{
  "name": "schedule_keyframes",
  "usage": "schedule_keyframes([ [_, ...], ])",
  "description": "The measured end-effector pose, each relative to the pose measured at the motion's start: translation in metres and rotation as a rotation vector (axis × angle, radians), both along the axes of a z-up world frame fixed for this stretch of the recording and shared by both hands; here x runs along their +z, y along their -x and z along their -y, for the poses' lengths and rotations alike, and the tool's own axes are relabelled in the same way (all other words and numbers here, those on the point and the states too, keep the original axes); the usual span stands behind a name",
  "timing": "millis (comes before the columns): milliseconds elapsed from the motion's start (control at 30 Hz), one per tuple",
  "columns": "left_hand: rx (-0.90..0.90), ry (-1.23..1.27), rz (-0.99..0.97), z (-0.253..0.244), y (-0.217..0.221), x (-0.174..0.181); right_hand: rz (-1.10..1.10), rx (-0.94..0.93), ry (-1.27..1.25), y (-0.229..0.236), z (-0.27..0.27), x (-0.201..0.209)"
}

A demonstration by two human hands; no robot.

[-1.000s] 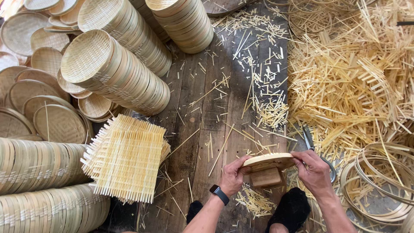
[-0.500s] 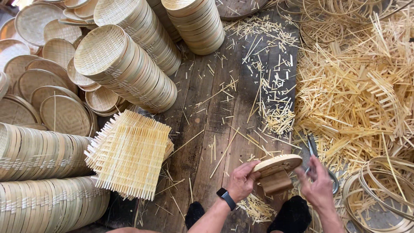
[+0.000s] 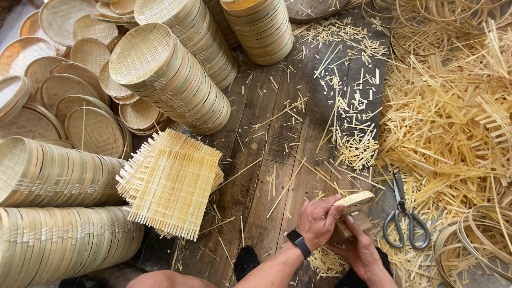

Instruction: The person assembles bamboo steamer bases by fitting circular bamboo frames onto woven mats, trimming the excess woven material with shears, and securing the mat to the frame.

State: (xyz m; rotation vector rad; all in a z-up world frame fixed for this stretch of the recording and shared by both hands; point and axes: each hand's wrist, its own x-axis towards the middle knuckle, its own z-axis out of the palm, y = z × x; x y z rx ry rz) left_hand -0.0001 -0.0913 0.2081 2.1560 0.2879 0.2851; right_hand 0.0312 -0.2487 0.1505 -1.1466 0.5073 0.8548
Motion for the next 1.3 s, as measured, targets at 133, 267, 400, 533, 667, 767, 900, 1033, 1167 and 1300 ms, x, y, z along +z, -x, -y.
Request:
schedule_keyframes([
  [133,-0.01,-0.063,0.13,-0.001,0.003,0.005,-0.054,-0.023,-0.28,0.007,-0.006,-0.001],
  [267,-0.016,-0.059,0.156,-0.013,-0.003,0.003,-0.082,0.003,-0.239,0.006,-0.005,-0.02],
  [400,-0.032,-0.018,0.116,-0.024,-0.002,-0.008,-0.091,0.005,-0.196,0.008,-0.004,-0.026],
  [533,0.114,0.466,-0.146,-0.041,0.001,-0.043,-0.086,-0.006,-0.15,0.009,0.006,-0.019],
  [667,0.076,0.21,-0.465,-0.113,0.003,-0.097,-0.038,-0.07,-0.22,0.01,0.029,-0.023],
  [767,0.017,0.296,-1.202,-0.151,0.02,-0.104,0.055,-0.13,-0.177,0.008,0.042,-0.028],
  [900,0.146,0.656,-0.989,-0.164,-0.005,-0.13,0.09,-0.21,-0.236,0.006,0.054,-0.027],
  [1033,0.394,1.464,-0.112,-0.148,-0.056,-0.145,0.121,-0.273,-0.222,0.008,0.051,-0.029],
  [1167,0.449,1.381,-0.412,-0.08,-0.062,-0.138,0.122,-0.198,-0.258,0.009,0.042,-0.029],
  [1300,0.198,1.173,-0.758,-0.03,-0.016,-0.156,0.132,-0.112,-0.347,0.006,0.029,-0.02],
])
